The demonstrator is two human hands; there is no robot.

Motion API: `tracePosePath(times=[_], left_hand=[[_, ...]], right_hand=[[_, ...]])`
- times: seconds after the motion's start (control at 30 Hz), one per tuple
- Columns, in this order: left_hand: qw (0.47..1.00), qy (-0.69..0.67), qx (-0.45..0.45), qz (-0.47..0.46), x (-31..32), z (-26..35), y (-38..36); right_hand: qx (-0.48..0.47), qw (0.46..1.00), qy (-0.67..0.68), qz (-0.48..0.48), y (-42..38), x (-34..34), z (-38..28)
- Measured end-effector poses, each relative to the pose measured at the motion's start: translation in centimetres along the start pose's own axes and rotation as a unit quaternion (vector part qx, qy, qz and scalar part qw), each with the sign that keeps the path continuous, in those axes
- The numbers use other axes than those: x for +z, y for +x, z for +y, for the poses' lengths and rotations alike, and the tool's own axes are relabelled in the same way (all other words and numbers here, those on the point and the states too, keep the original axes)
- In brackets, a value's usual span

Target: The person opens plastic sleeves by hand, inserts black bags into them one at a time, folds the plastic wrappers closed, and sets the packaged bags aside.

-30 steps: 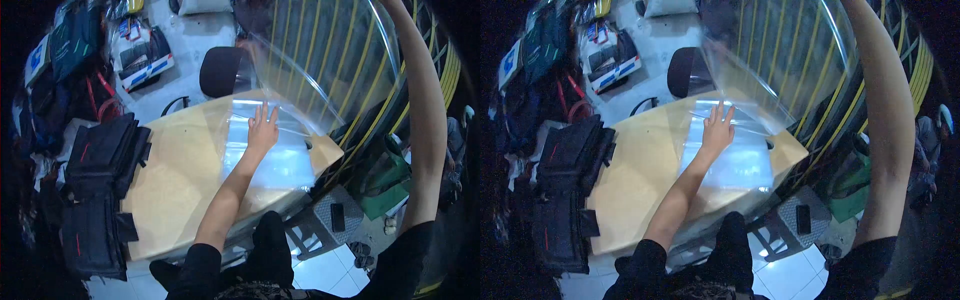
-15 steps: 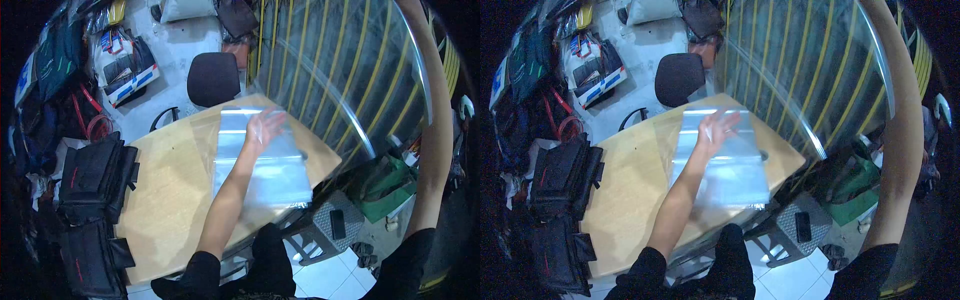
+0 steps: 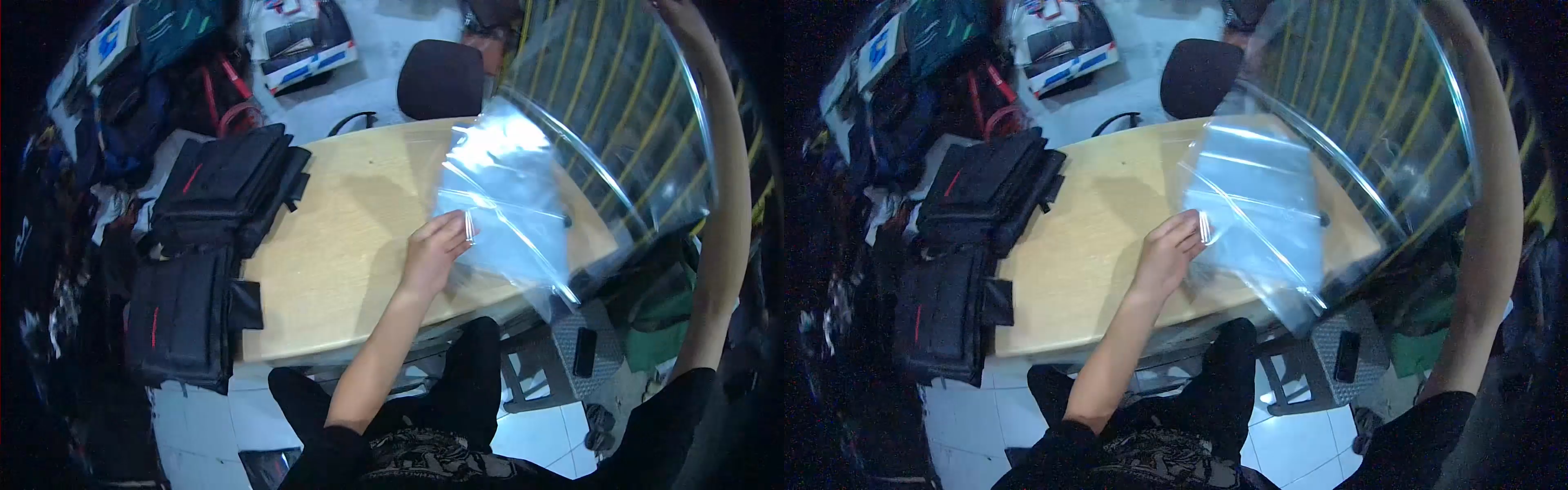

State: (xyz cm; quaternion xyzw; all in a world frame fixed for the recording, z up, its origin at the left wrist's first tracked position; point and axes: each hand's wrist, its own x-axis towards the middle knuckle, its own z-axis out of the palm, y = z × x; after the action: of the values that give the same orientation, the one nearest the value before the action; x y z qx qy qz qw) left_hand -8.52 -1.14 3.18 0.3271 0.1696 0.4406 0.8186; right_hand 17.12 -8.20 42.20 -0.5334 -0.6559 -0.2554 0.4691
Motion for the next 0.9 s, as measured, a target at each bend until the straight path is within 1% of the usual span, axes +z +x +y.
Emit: tracePosePath(times=[0.03,0.07,0.13,0.17,0.2,0.23,0.27,0.3,0.33,0.4,0.43,0.47,0.53,0.57,0.6,0.67,0.73,0.77,0.8,0.83,0.87,0.9], left_hand=[[0.999,0.008,0.011,0.029,-1.6,0.9,-1.4],[0.998,0.004,0.022,0.06,-3.1,1.7,-3.0],[0.992,-0.001,0.05,0.119,-5.7,3.8,-6.2],[0.986,-0.003,0.062,0.152,-6.7,4.9,-7.9],[0.98,-0.006,0.075,0.185,-7.3,5.9,-9.7],[0.972,-0.011,0.091,0.218,-8.2,6.8,-11.3],[0.968,-0.013,0.105,0.227,-9.2,7.2,-12.4],[0.964,-0.016,0.119,0.235,-10.4,7.5,-13.5],[0.96,-0.018,0.131,0.245,-11.2,7.7,-14.6],[0.948,-0.007,0.151,0.28,-11.4,7.8,-15.8],[0.949,-0.019,0.163,0.269,-11.6,7.7,-16.3],[0.951,-0.033,0.176,0.254,-11.8,7.5,-16.5],[0.937,-0.058,0.174,0.297,-11.6,7.2,-16.6],[0.93,-0.071,0.169,0.317,-11.4,6.9,-16.5],[0.929,-0.082,0.168,0.32,-11.4,6.7,-16.4],[0.927,-0.085,0.175,0.322,-11.0,6.4,-16.0],[0.931,-0.081,0.151,0.323,-10.3,6.6,-15.8],[0.933,-0.08,0.139,0.321,-10.0,6.6,-15.5],[0.938,-0.08,0.14,0.306,-10.0,6.3,-15.4],[0.943,-0.08,0.142,0.29,-10.0,6.0,-15.3],[0.947,-0.08,0.146,0.274,-9.9,5.7,-15.1],[0.946,-0.091,0.143,0.277,-9.0,5.8,-15.1]], right_hand=[[-0.043,0.993,-0.103,-0.04,0.0,1.0,-2.0],[0.107,0.99,-0.092,-0.032,-0.1,3.0,-3.7],[-0.023,0.998,-0.064,-0.014,-1.4,6.6,-4.8],[0.047,0.994,-0.055,-0.083,0.1,7.7,-4.5],[0.029,0.995,-0.018,-0.093,0.8,9.8,-3.3],[0.068,0.976,-0.078,-0.194,4.0,13.9,1.0],[0.104,0.941,-0.139,-0.29,7.0,18.1,6.0],[0.048,0.963,-0.039,-0.261,5.1,20.2,3.4],[-0.006,0.971,0.064,-0.23,3.1,22.2,0.9],[-0.056,0.963,0.107,-0.242,2.1,28.7,0.0],[-0.132,0.964,0.023,-0.229,1.8,32.7,0.6],[-0.207,0.954,-0.064,-0.209,1.7,36.2,1.1],[-0.185,0.953,-0.168,-0.17,-1.8,39.5,-3.4],[-0.184,0.957,-0.164,-0.15,-2.7,41.6,-4.9],[-0.183,0.961,-0.16,-0.132,-3.5,42.5,-6.9],[-0.222,0.963,-0.07,-0.132,-6.1,42.4,-10.8],[-0.273,0.955,0.076,-0.091,-9.4,40.6,-14.5],[-0.24,0.945,0.095,-0.2,-11.3,37.8,-16.8],[-0.201,0.924,0.113,-0.306,-13.6,34.4,-18.7],[-0.193,0.892,0.182,-0.367,-16.3,31.8,-19.5],[-0.185,0.871,0.161,-0.427,-19.0,28.9,-20.6],[-0.204,0.841,0.192,-0.463,-21.6,26.8,-20.7]])
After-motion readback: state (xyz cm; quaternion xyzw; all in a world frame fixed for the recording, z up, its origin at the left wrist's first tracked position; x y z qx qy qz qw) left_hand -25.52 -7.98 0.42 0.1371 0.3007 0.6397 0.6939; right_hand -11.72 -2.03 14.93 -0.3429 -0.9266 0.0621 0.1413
